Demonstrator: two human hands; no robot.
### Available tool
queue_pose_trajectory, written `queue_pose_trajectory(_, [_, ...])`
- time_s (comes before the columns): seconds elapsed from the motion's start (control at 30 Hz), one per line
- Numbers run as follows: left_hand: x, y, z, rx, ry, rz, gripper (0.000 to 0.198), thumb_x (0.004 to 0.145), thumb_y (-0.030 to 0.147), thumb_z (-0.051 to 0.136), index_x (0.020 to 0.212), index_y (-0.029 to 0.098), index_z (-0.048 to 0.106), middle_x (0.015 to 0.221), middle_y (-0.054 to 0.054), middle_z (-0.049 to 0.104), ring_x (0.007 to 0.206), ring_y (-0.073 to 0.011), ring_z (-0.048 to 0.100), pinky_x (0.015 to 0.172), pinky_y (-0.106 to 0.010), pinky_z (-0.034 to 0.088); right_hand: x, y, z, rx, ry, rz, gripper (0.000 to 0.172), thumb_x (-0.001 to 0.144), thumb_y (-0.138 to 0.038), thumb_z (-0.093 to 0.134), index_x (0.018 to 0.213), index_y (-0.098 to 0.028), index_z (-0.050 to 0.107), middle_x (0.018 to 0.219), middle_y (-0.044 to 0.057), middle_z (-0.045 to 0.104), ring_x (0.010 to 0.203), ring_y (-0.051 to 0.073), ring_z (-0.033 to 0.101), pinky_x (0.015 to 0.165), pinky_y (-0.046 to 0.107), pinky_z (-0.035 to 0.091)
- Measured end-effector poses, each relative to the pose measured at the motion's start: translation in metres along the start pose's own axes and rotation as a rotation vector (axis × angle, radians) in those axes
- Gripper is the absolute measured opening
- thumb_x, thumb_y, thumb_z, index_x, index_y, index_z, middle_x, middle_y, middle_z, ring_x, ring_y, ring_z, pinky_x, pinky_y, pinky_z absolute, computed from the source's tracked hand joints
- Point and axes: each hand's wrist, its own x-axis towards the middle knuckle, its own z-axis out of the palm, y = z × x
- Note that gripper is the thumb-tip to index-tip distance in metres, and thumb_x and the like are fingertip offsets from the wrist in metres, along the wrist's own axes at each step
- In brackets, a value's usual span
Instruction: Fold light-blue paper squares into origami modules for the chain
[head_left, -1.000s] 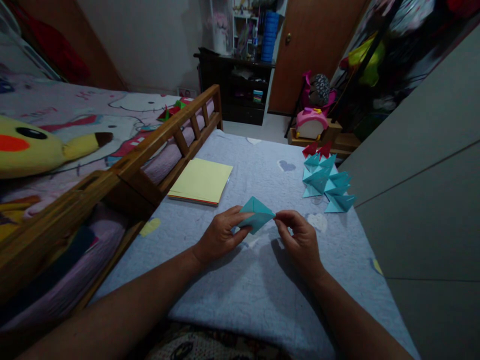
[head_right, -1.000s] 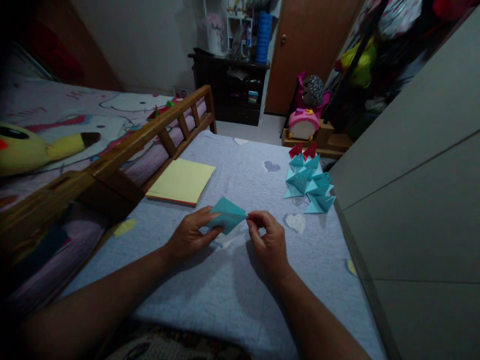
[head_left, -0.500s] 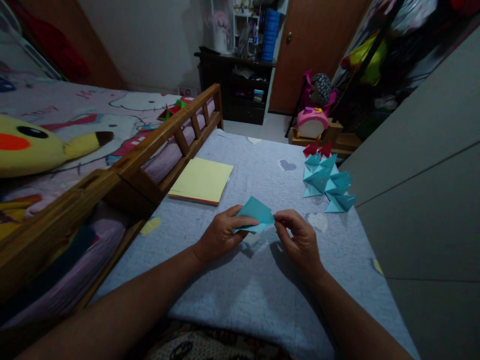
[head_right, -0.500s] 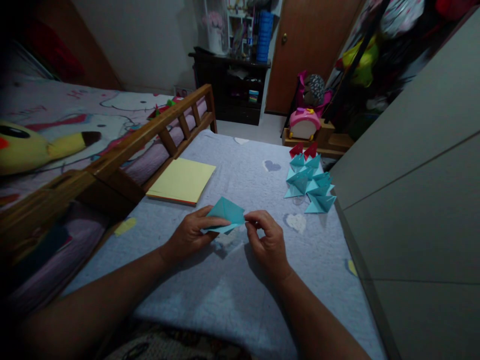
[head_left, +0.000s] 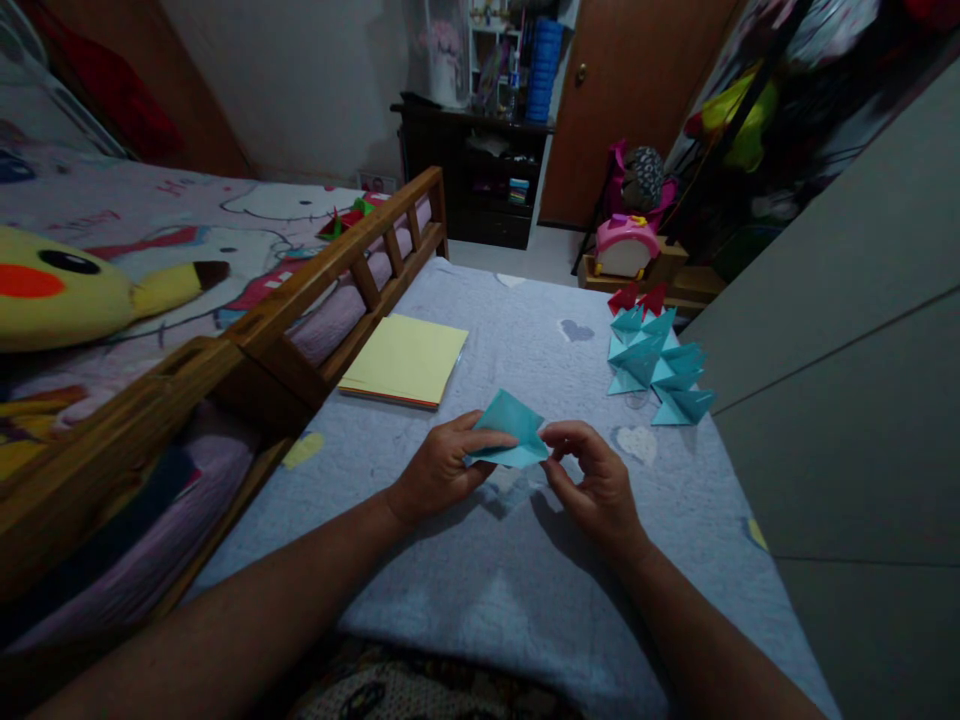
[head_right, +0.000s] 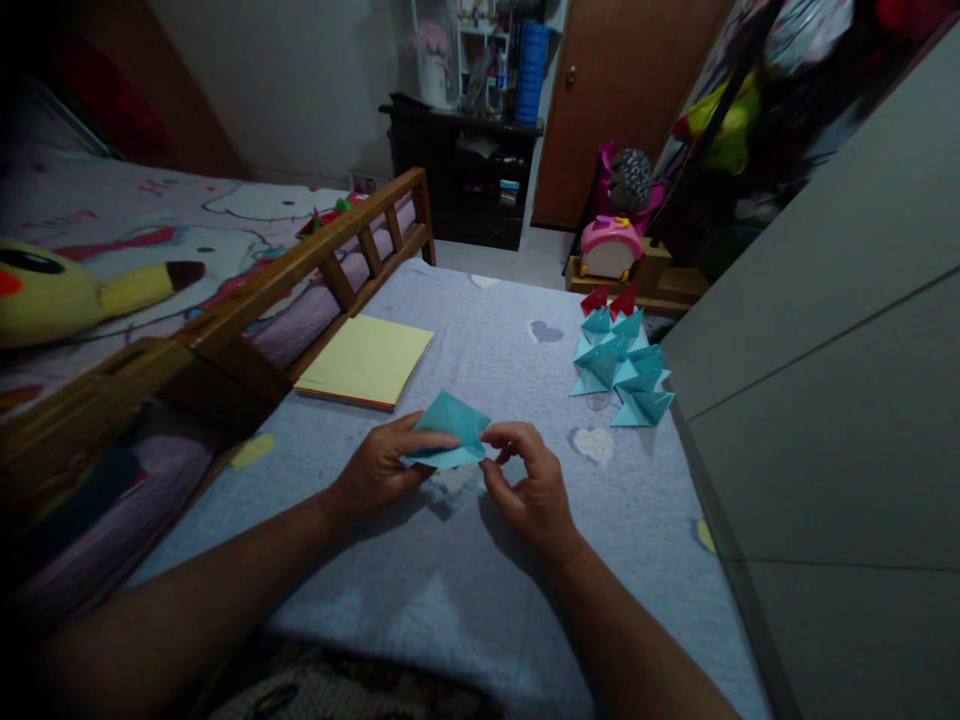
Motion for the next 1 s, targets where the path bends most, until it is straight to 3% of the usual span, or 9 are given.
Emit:
queue_pose_trajectory(0.4, [0.0002,-0.0002,-0.0004,-0.008,0.015,-0.024,0.033,0.089,0.021,0.065,0.122,0.025,0.069,0.099,-0.006,0.073,0.085,-0.0177,0.068,0.08,-0.037,0.059,0.0046,-0.0081,0.0013,-0.005,-0.038,-0.092,0.027,0.085,-0.007,0.057,0.103,-0.025,0.065,0.101,0.006,0.067,0.089,0.019,0.063,0.07,0.031,0.054])
queue_pose_trajectory(0.7, [-0.0006,0.0,-0.0005,-0.015,-0.002,-0.023,0.039,0.09,0.021,0.065,0.129,0.024,0.064,0.103,-0.006,0.073,0.088,-0.0184,0.068,0.082,-0.037,0.058,0.0012,-0.0057,0.0026,-0.091,-0.036,-0.121,0.034,0.088,-0.008,0.055,0.112,-0.027,0.068,0.104,0.006,0.07,0.096,0.02,0.064,0.077,0.034,0.054])
queue_pose_trajectory(0.8, [-0.0004,0.0018,-0.0002,-0.03,-0.005,-0.035,0.039,0.089,0.02,0.065,0.128,0.024,0.064,0.104,-0.006,0.073,0.089,-0.0182,0.068,0.084,-0.037,0.058,0.0005,-0.0063,0.0027,-0.112,-0.025,-0.099,0.034,0.089,-0.009,0.055,0.115,-0.027,0.067,0.099,0.004,0.071,0.089,0.019,0.065,0.075,0.034,0.054])
queue_pose_trajectory(1.0, [0.0004,0.0052,0.0002,-0.058,-0.016,-0.069,0.043,0.089,0.018,0.065,0.131,0.026,0.062,0.109,-0.006,0.073,0.094,-0.0185,0.069,0.089,-0.039,0.057,0.0004,-0.0069,0.0033,-0.066,-0.004,-0.108,0.027,0.089,-0.009,0.055,0.105,-0.027,0.068,0.101,0.005,0.073,0.093,0.02,0.067,0.079,0.036,0.055])
